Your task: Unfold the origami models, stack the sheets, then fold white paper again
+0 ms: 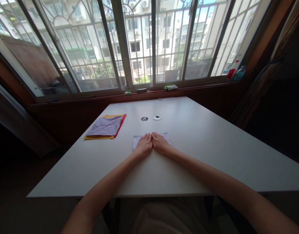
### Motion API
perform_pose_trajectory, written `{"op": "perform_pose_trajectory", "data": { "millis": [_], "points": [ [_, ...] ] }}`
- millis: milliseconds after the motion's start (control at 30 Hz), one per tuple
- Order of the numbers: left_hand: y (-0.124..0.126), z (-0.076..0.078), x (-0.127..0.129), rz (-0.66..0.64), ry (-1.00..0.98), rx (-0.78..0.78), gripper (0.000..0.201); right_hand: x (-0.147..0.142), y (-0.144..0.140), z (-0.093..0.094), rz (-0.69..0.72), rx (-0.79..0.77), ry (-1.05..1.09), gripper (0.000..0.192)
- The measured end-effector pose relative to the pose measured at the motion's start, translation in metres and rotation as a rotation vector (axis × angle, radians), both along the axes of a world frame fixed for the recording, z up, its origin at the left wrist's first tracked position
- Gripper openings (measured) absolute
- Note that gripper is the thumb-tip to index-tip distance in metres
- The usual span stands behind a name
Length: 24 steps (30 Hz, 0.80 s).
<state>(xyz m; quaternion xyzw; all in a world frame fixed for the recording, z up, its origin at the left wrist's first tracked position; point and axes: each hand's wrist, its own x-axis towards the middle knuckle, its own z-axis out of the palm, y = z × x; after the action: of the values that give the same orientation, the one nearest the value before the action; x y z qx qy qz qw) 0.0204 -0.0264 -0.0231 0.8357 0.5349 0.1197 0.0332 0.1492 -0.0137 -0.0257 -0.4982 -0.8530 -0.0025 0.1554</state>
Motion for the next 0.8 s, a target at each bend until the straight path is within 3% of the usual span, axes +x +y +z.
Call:
{"op": "perform_pose_trajectory", "data": {
  "millis": [167,367,633,800],
  "points": [
    [-0.005,0.001,-0.005,0.093,0.005,-0.038,0.052,0.006,-0.005,0.001,-0.038,-0.068,-0.016,0.052],
    [-0.012,-0.001,-0.026,0.201,0.079,-0.042,0.060,0.028,-0.007,0.004,-0.086,-0.160,-0.052,0.075],
    [-0.013,0.000,-0.034,0.284,0.074,-0.074,0.069,0.049,-0.009,0.008,-0.124,-0.195,-0.107,0.078],
    [-0.012,0.001,-0.051,0.320,0.066,-0.092,0.062,0.050,-0.008,0.009,-0.123,-0.200,-0.112,0.079]
  ]
}}
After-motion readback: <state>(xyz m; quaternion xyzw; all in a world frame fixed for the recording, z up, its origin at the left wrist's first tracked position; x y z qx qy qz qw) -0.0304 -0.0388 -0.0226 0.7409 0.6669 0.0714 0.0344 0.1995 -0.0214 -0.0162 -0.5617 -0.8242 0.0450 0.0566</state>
